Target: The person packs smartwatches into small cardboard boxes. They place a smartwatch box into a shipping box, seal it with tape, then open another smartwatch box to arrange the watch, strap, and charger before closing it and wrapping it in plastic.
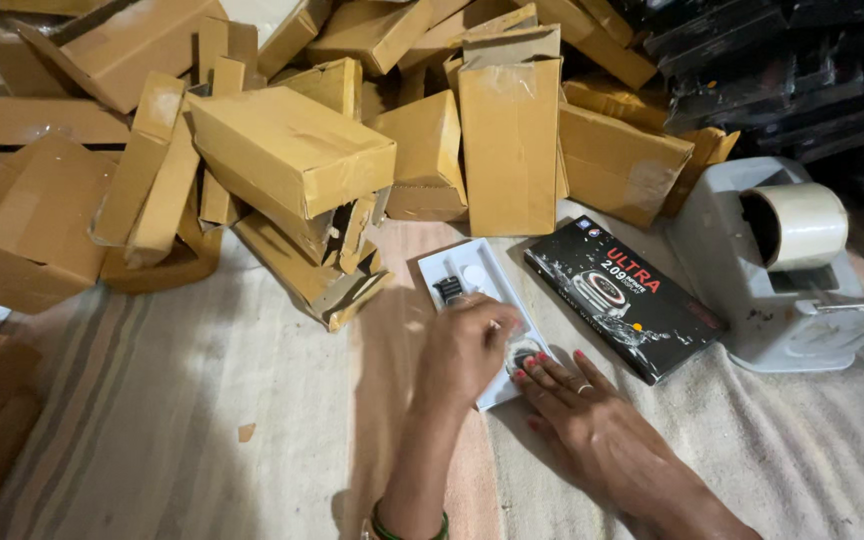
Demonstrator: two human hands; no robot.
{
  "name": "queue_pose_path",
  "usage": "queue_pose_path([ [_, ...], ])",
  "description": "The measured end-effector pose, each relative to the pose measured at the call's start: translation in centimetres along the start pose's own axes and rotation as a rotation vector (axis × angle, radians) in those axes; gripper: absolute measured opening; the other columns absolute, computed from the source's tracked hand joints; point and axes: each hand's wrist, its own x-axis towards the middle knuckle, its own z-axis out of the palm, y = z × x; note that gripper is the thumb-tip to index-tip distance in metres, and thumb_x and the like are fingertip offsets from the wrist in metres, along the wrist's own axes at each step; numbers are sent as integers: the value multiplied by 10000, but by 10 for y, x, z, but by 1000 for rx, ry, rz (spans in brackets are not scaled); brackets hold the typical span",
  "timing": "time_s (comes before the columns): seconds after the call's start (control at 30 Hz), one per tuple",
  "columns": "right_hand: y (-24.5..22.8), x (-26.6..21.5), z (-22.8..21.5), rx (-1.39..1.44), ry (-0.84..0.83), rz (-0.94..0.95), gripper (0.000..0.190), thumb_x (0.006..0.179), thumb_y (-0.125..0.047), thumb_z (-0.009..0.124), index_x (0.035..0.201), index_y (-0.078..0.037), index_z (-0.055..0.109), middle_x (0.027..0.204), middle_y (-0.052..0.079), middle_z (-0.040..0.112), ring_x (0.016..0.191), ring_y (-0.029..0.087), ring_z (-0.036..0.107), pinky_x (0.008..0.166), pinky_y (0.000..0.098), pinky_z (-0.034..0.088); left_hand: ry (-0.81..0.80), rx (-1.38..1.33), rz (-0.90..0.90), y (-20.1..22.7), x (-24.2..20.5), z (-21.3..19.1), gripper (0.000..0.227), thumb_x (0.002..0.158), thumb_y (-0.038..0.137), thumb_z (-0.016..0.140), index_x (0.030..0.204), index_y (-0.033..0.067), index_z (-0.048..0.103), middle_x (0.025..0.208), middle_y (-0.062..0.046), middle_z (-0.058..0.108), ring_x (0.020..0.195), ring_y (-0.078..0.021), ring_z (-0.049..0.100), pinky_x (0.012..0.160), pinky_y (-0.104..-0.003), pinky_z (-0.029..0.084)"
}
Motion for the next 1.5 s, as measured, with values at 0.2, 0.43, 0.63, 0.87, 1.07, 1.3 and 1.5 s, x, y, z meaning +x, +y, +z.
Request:
queue_pose_path([
  [0.2,0,-5,0,36,-95,63,464,925,-201,579,1311,57,579,1401,222,568,1299,343,529,1134,528,311,-31,112,65,-3,-5,23,129,790,-23,685,904,-13,743,928,-221,718,867,-373,713,823,-430,576],
  [0.43,-3,-6,-1,7,-74,9,473,944,-173,532,1363,48,533,1462,243,503,1394,344,446,1148,513,288,-12,128,38,-16,0,30,61,811,28,693,806,-5,744,896,-215,708,875,-388,691,835,-455,558],
  [0.63,-5,-4,-4,68,-192,46,530,901,-119,531,1401,56,492,1461,244,497,1414,341,412,1169,488,254,-50,160,65,-25,2,34,63,806,31,703,789,11,760,910,-221,700,896,-385,691,856,-437,559],
  [0.87,-11,-6,-12,48,-110,16,588,848,-103,569,1393,99,482,1435,280,512,1407,382,446,1141,484,293,-53,107,79,-27,1,31,61,819,47,697,802,12,744,893,-202,710,901,-373,688,859,-441,549],
  [1.07,-25,-2,-44,206,-18,136,444,835,-93,667,1273,-24,647,1268,180,685,1188,316,661,1019,407,501,-26,144,85,-24,-2,31,84,848,59,690,875,10,753,926,-206,723,937,-370,691,875,-444,551],
  [1.3,13,-43,-91,131,483,606,313,828,-131,710,1137,-96,746,1172,150,758,986,309,743,825,370,573,272,-131,59,-14,-1,19,359,871,93,722,1214,-4,681,945,-178,730,770,-262,703,687,-369,559],
  [1.5,102,-84,-124,-761,433,675,364,952,-359,716,1124,-40,742,1187,218,734,1071,341,706,904,441,573,562,-296,-44,-15,6,1,291,915,95,732,1196,24,727,862,-100,721,685,-137,633,588,-285,509],
])
